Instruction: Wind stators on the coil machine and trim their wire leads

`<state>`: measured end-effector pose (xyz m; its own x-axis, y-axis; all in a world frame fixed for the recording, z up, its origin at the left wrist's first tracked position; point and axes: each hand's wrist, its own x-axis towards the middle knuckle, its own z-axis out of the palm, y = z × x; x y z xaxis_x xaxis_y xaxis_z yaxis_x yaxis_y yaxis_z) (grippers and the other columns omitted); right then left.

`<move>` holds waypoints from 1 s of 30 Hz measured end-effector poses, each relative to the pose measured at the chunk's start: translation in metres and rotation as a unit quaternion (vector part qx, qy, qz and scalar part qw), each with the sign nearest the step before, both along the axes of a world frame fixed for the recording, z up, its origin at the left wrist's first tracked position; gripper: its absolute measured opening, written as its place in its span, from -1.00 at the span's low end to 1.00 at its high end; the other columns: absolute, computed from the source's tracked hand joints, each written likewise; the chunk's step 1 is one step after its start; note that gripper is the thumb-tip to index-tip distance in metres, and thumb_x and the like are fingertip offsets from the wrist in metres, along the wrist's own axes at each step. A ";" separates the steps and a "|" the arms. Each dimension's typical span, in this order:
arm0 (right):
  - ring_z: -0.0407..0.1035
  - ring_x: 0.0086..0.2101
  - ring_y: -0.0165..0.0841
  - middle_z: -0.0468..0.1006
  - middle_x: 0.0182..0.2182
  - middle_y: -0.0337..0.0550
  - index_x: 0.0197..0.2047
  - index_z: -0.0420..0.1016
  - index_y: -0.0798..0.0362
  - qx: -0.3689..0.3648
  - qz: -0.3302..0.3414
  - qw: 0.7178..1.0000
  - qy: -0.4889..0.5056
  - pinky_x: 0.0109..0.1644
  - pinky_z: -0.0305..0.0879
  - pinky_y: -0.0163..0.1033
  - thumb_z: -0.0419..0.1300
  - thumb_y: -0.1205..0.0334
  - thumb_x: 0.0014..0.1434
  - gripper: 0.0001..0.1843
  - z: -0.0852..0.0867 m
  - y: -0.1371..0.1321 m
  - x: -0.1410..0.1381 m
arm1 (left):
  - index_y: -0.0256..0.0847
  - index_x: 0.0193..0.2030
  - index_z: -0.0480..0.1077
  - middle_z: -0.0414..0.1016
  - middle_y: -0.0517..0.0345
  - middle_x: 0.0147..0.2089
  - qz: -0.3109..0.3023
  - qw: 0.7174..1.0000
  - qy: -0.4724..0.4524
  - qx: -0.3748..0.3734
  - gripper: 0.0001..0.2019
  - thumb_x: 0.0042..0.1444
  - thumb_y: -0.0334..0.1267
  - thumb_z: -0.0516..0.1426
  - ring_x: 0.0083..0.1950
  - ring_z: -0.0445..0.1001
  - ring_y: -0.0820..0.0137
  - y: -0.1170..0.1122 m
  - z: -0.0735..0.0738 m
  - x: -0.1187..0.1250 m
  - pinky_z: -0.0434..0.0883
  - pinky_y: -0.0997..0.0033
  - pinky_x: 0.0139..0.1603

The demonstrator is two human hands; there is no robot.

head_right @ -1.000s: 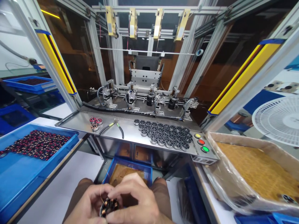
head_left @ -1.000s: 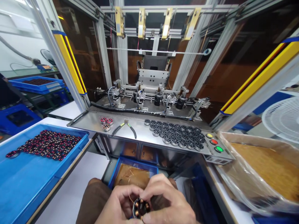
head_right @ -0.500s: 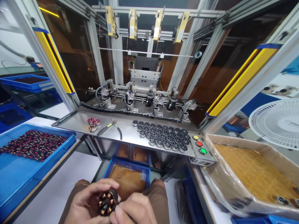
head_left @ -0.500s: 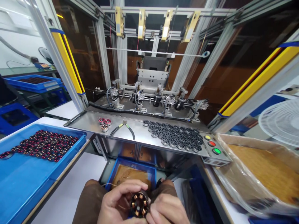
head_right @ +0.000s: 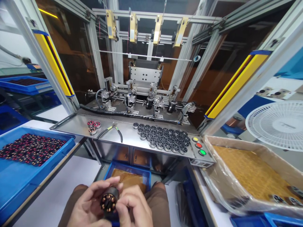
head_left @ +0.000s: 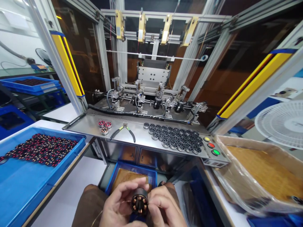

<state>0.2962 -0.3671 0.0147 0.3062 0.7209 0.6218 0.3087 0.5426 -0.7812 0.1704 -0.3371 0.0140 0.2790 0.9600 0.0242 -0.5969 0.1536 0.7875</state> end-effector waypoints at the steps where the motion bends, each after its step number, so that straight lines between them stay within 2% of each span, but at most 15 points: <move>1: 0.32 -0.46 -0.40 0.41 -0.51 -0.21 -0.39 0.42 0.02 -0.001 0.000 1.000 0.018 -0.41 0.29 -0.34 0.14 0.18 0.29 -0.79 -0.001 0.001 -0.002 | -0.02 -0.13 0.55 0.60 0.04 -0.02 -0.022 1.000 -0.004 -0.007 -0.41 -0.44 -0.19 0.50 0.01 0.56 0.19 0.001 0.002 -0.001 0.49 0.39 -0.03; 3: 0.31 -0.46 -0.41 0.40 -0.51 -0.23 -0.39 0.41 0.01 -0.003 0.012 0.999 0.039 -0.41 0.26 -0.34 0.13 0.15 0.30 -0.77 -0.001 0.003 -0.004 | -0.07 -0.05 0.50 0.58 0.05 -0.11 -0.087 0.996 0.000 -0.003 -0.37 -0.37 -0.07 0.47 -0.10 0.57 0.28 0.005 0.005 -0.004 0.47 0.44 -0.11; 6: 0.30 -0.47 -0.42 0.37 -0.50 -0.23 -0.40 0.40 0.03 -0.005 0.018 0.999 0.045 -0.42 0.23 -0.34 0.13 0.15 0.30 -0.76 -0.001 0.004 -0.003 | -0.11 -0.03 0.45 0.51 0.15 -0.30 -0.194 0.980 0.023 0.024 -0.49 -0.10 0.03 0.35 -0.37 0.50 0.48 0.014 0.002 -0.010 0.41 0.55 -0.36; 8: 0.30 -0.47 -0.43 0.37 -0.49 -0.23 -0.40 0.39 0.04 0.000 0.016 0.999 0.029 -0.41 0.22 -0.33 0.12 0.16 0.30 -0.76 0.000 0.004 -0.001 | -0.13 -0.05 0.44 0.49 0.18 -0.35 -0.224 0.973 0.038 0.042 -0.58 0.01 0.04 0.28 -0.42 0.48 0.51 0.018 -0.002 -0.013 0.39 0.57 -0.42; 16: 0.32 -0.45 -0.42 0.38 -0.48 -0.23 -0.35 0.38 0.04 -0.008 0.036 0.995 -0.089 -0.38 0.25 -0.34 0.09 0.31 0.30 -0.84 0.005 0.000 0.019 | -0.06 0.02 0.44 0.54 0.13 -0.31 -0.238 0.969 0.018 0.062 -0.66 0.12 -0.04 0.22 -0.34 0.55 0.41 0.021 -0.012 -0.011 0.45 0.50 -0.38; 19: 0.33 -0.44 -0.42 0.39 -0.47 -0.22 -0.32 0.38 0.05 -0.014 0.045 0.991 -0.125 -0.37 0.27 -0.34 0.11 0.40 0.26 -0.88 0.007 -0.002 0.026 | 0.02 0.09 0.41 0.52 0.11 -0.22 -0.266 0.961 -0.007 0.076 -0.63 0.15 -0.04 0.19 -0.32 0.57 0.39 0.023 -0.014 -0.012 0.45 0.49 -0.37; 21: 0.33 -0.44 -0.42 0.39 -0.47 -0.23 -0.32 0.38 0.05 -0.027 0.043 0.991 -0.121 -0.38 0.26 -0.35 0.11 0.43 0.24 -0.87 0.009 -0.003 0.027 | 0.03 0.07 0.43 0.48 0.07 -0.10 -0.279 0.955 -0.032 0.092 -0.65 0.15 -0.05 0.19 -0.25 0.58 0.34 0.024 -0.014 -0.014 0.46 0.46 -0.35; 23: 0.32 -0.45 -0.42 0.38 -0.47 -0.23 -0.34 0.38 0.04 -0.042 0.049 0.992 -0.109 -0.39 0.25 -0.35 0.10 0.43 0.24 -0.86 0.010 -0.004 0.027 | -0.04 -0.05 0.51 0.41 0.04 0.01 -0.261 0.959 -0.044 0.101 -0.73 0.13 -0.06 0.21 -0.20 0.57 0.31 0.023 -0.011 -0.017 0.48 0.40 -0.29; 25: 0.32 -0.45 -0.42 0.38 -0.47 -0.23 -0.35 0.38 0.04 -0.050 0.056 0.992 -0.103 -0.39 0.25 -0.35 0.11 0.43 0.24 -0.85 0.011 -0.005 0.027 | -0.12 -0.21 0.54 0.40 0.03 0.04 -0.219 0.970 -0.043 0.097 -0.81 0.09 -0.09 0.25 -0.15 0.55 0.29 0.020 -0.007 -0.018 0.47 0.30 -0.15; 28: 0.32 -0.45 -0.42 0.39 -0.48 -0.23 -0.35 0.38 0.04 -0.043 0.060 0.992 -0.102 -0.40 0.26 -0.35 0.11 0.40 0.26 -0.86 0.013 -0.005 0.027 | -0.09 -0.33 0.50 0.53 0.08 -0.10 -0.171 0.981 -0.058 0.069 -0.86 0.00 -0.16 0.33 0.08 0.49 0.15 0.015 0.000 -0.018 0.38 0.17 0.08; 30: 0.33 -0.46 -0.41 0.40 -0.49 -0.21 -0.34 0.38 0.04 -0.024 0.070 0.990 -0.122 -0.40 0.28 -0.34 0.09 0.36 0.28 -0.86 0.016 -0.004 0.028 | -0.04 -0.33 0.46 0.58 0.13 -0.12 -0.150 0.985 -0.078 0.032 -0.78 -0.11 -0.19 0.39 0.21 0.39 0.12 0.013 0.002 -0.015 0.38 0.18 0.07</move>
